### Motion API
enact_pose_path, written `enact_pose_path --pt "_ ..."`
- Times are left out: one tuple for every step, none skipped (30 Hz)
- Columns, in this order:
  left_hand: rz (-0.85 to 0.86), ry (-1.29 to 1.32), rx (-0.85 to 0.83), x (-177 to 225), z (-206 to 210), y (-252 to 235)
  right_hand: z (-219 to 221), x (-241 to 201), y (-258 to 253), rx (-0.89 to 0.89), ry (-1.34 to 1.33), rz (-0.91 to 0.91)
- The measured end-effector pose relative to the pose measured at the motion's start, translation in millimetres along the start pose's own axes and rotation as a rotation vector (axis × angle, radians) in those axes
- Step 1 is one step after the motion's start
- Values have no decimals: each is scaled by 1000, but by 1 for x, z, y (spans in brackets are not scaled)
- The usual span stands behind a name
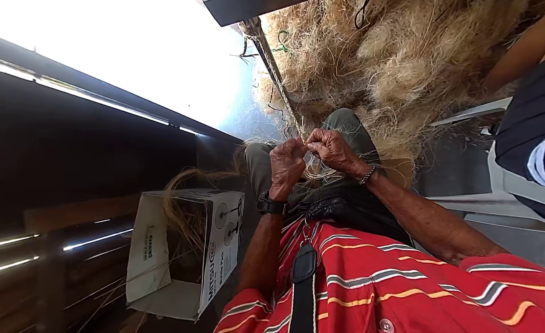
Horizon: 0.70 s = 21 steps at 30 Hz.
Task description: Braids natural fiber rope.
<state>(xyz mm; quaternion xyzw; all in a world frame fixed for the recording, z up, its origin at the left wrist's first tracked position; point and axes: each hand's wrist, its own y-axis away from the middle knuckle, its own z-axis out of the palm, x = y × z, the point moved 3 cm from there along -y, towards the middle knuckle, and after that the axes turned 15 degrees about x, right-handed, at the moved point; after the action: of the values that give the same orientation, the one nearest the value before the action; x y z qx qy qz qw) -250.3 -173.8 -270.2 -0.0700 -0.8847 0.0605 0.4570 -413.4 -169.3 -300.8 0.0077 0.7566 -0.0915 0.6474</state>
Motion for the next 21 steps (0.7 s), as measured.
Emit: enact_pose_path --pt "38 -43 19 3 1 -5 0 -2 -1 6 8 -11" --pt "60 -66 46 5 3 -9 0 -4 -1 11 14 -15" --pt "70 -74 64 5 5 -12 0 -4 -1 9 5 -9" --pt "65 -70 75 5 7 -13 0 -3 -1 4 -21 2" --pt "47 -53 78 4 8 -13 -1 -1 0 -6 -46 17" --pt "20 -25 67 3 9 -12 -3 -1 -1 -23 -73 37" --pt "-14 27 48 1 10 -12 -7 -1 -1 -49 -98 64" --pt "-52 99 26 -2 10 -10 -12 -2 -2 -89 -128 101" --pt "-86 183 1 -5 11 -7 -18 -2 -2 -133 -166 144" --pt "-123 272 -31 -8 10 -2 -23 1 -1 -182 -222 189" --pt "-161 364 -59 -11 11 1 -28 5 0 -227 -276 226" --pt "-198 453 -85 -13 12 2 -33 9 1 -254 -308 245" --pt "-235 538 -104 -14 14 1 -36 11 0 -265 -310 245" --pt "-273 623 -122 -13 16 0 -38 12 0 -268 -293 229" --pt "-305 698 -139 -13 18 -1 -38 12 -1 -273 -268 202" --pt "-325 759 -152 -13 19 -2 -37 13 -1 -276 -242 181" --pt "-341 815 -171 -12 20 -3 -36 14 -2 -278 -214 172" --pt "-351 861 -192 -11 21 -4 -35 15 -3 -291 -186 169" --pt "-356 894 -213 -11 21 -5 -35 18 -3 -307 -167 167" --pt "-356 921 -233 -11 20 -6 -36 21 -3 -319 -145 166" --pt "-355 944 -245 -11 20 -6 -39 25 -2 -331 -117 150"
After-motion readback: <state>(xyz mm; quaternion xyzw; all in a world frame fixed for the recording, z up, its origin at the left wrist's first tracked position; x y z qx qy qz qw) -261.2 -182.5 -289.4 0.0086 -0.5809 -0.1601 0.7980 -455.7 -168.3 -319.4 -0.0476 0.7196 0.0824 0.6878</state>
